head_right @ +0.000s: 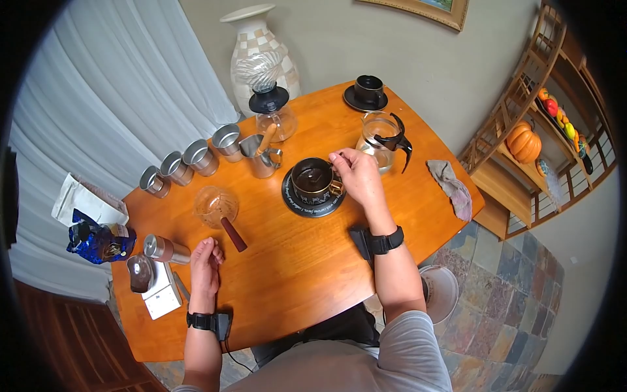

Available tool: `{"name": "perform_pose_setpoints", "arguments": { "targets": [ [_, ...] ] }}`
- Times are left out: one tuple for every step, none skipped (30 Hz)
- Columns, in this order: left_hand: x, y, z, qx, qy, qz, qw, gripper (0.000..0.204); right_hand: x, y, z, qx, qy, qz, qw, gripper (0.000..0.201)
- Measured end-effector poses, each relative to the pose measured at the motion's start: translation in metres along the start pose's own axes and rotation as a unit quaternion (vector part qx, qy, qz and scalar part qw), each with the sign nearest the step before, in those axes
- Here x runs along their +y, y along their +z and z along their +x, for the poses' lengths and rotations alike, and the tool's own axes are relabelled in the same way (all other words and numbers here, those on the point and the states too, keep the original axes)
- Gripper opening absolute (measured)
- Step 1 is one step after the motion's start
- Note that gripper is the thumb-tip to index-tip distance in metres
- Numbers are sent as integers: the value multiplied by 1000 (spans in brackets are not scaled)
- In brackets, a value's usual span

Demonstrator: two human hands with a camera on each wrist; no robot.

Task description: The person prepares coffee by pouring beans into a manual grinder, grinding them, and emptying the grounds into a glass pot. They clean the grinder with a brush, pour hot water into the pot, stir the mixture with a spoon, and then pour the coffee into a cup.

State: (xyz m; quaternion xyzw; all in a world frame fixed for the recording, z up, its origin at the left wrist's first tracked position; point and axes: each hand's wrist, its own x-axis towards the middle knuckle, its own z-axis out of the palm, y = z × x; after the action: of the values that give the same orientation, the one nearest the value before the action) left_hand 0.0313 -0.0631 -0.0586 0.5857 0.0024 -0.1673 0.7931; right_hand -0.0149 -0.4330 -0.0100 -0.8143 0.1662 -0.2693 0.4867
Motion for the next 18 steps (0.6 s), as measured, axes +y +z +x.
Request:
{"name": "perform_pose_setpoints", "arguments": {
  "targets": [
    [1,1,0,2,-1,3,1000,17,1,1,0,0,0,0,1000,23],
    [1,0,-1,1,-2,2,1000,17,2,3,-1,-14,3,26,1000,23],
    [0,-1,0,1,0,1,1000,16,3,5,-1,-28,7,51,998,23],
    [-1,-1,0,-1,0,-1,1000,16,4,6,-1,-36,-3,53,998,23],
    [-2,-2,1,-9,-5,-4,1000,16,4,7,-2,-43,-12,53,998,23],
    [-3,-3,1,-5,2,-4,1000,16,1,5,-3,-37,-34,36,998,23],
    [-4,-4,2,-4,8,-4,1000,16,1,5,-2,-29,-39,27,998,22],
    [-4,-4,2,-12,14,1,1000,16,1,4,-2,-12,-65,7,998,22],
    [-6,-6,3,-22,22,7,999,16,1,2,-1,5,-89,-15,996,22],
    [-5,-5,3,-18,19,6,1000,16,-1,-1,-2,9,-82,-22,996,22],
    [-4,-4,2,-13,17,6,1000,15,-4,-3,-3,13,-76,-29,997,22],
    [-7,-6,4,-18,19,4,1000,16,-6,-4,-4,4,-70,-38,997,23],
    [-10,-10,7,-22,21,2,1000,16,-7,-4,-4,-5,-64,-46,997,24],
    [-12,-12,8,-19,21,0,1000,16,-3,-1,-4,-9,-70,-26,997,24],
    [-9,-7,5,-9,22,-2,1000,17,0,2,-3,-15,-78,-3,997,24],
    [-9,-6,5,-10,21,0,1000,17,-2,1,-4,-16,-78,-2,997,24],
    [-10,-7,6,-9,23,1,1000,17,-4,1,-4,-19,-79,2,997,24],
    [-10,-7,6,-14,21,1,1000,17,-4,1,-4,-10,-94,-5,996,23]
  ]
}}
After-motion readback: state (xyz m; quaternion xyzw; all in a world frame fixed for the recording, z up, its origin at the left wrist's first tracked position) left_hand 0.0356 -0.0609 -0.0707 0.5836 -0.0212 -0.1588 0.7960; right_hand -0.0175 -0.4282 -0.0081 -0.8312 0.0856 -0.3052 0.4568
